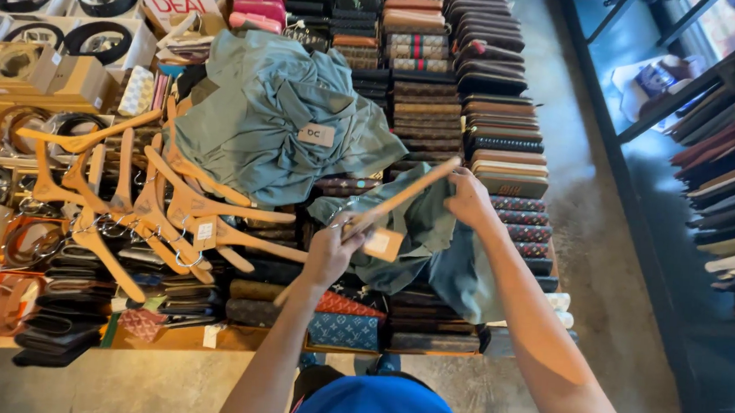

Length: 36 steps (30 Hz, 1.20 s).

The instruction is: The person picks up a light green shirt from a pile on a table, places it on a wooden hanger, and buttons the collar. They then walk to a clothing rack and hang the shirt among other garments. This process is repeated for additional shirts.

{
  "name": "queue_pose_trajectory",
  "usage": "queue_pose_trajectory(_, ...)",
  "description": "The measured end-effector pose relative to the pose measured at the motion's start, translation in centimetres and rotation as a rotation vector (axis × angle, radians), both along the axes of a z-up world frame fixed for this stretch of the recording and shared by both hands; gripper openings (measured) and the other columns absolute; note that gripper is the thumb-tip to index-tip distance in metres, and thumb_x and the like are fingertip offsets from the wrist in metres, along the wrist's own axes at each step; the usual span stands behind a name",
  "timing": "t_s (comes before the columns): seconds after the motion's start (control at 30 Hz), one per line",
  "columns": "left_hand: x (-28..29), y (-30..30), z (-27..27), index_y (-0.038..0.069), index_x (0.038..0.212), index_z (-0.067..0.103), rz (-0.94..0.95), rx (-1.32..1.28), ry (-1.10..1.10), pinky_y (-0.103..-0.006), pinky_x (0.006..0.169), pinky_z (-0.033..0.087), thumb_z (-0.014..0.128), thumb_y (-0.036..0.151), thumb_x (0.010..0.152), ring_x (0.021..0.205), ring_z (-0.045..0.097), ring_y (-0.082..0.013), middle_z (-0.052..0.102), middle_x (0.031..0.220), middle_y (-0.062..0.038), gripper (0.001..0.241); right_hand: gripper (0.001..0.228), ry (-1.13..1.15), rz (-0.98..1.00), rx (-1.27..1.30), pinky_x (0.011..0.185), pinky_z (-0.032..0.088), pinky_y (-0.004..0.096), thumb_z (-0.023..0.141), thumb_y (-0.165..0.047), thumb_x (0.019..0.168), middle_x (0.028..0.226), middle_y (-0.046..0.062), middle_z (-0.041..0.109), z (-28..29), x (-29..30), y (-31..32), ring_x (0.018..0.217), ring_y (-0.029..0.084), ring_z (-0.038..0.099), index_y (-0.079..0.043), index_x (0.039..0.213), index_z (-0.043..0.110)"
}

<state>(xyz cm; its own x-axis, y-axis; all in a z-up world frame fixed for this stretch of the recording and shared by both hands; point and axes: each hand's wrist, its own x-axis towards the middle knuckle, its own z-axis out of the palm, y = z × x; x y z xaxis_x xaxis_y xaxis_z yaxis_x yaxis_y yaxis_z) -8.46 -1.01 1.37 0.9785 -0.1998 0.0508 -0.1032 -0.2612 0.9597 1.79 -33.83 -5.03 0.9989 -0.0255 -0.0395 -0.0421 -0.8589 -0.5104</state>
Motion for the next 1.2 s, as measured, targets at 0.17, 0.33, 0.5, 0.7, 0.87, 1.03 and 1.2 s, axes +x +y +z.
queue_pose_trajectory(0.17,-1.1,2.5,2.1,0.019,0.119,0.069,0.000,0.229,-0.061,-0.0525,0.080,0.054,0.068,0.021,0.090,0.095,0.072,-0.0424,0.076,0.089,-0.019,0.029,0.070,-0.029,0.044,-0.096,0.109,0.048,0.057,0.072,-0.014,0.065,0.150,0.010,0.053,4.9,0.7,-1.6,0.126,0.041,0.060,-0.019,0.134,0.067)
queue_pose_trajectory(0.33,-0.9,2.5,3.2,0.004,0.099,0.073,-0.024,0.347,-0.221,-0.0554,0.078,0.054,0.074,0.021,0.086,0.087,0.070,-0.0475,0.073,0.082,-0.024,0.021,0.074,-0.010,0.144,-0.101,0.110,0.046,0.059,0.070,-0.008,0.068,0.152,0.017,0.050,13.7,-3.3,3.0,0.126,0.048,0.058,-0.009,0.141,0.060)
queue_pose_trajectory(0.5,3.4,-0.8,2.0,0.004,0.097,0.066,-0.072,0.490,-0.352,-0.0618,0.078,0.052,0.072,0.036,0.087,0.090,0.067,-0.0499,0.069,0.083,-0.026,0.034,0.071,-0.032,0.343,-0.121,0.110,0.045,0.059,0.071,-0.014,0.069,0.153,0.019,0.048,19.2,-6.3,9.9,0.125,0.049,0.058,-0.007,0.139,0.061)
queue_pose_trajectory(0.7,7.9,-2.6,0.9,0.004,0.105,0.069,-0.130,-0.192,-0.311,-0.0442,0.077,0.054,0.069,0.021,0.085,0.093,0.065,-0.0377,0.072,0.096,-0.017,0.026,0.047,-0.161,0.498,0.093,0.102,0.046,0.067,0.072,-0.013,0.077,0.143,0.036,0.051,29.1,-12.8,18.5,0.117,0.060,0.056,0.010,0.118,0.066)
queue_pose_trajectory(0.87,7.7,0.8,7.0,-0.002,0.113,0.068,-0.212,-0.577,-0.239,-0.0303,0.073,0.056,0.060,0.009,0.091,0.090,0.067,-0.0242,0.071,0.103,-0.016,0.025,0.031,-0.710,0.562,0.019,0.105,0.047,0.048,0.083,-0.034,0.085,0.143,0.007,0.066,31.6,-11.4,15.0,0.129,0.036,0.061,-0.020,0.112,0.080)
queue_pose_trajectory(1.03,5.3,5.3,15.8,-0.002,0.094,0.066,-0.141,0.036,-0.607,-0.0384,0.070,0.056,0.059,0.006,0.089,0.087,0.067,-0.0418,0.068,0.086,-0.024,0.013,0.046,-0.545,0.387,-0.445,0.100,0.048,0.052,0.070,-0.044,0.088,0.121,0.005,0.072,31.8,-12.2,14.1,0.117,0.035,0.065,-0.019,0.126,0.068)
queue_pose_trajectory(1.2,2.9,9.7,15.3,0.008,0.139,0.059,0.005,0.173,-1.032,-0.0451,0.108,0.051,0.071,-0.006,0.079,0.129,0.059,-0.0351,0.063,0.136,-0.015,0.062,0.022,-0.524,0.202,-0.545,0.081,0.057,0.049,0.062,-0.040,0.101,0.099,0.001,0.073,28.7,-12.8,12.9,0.102,0.030,0.072,-0.025,0.116,0.068)
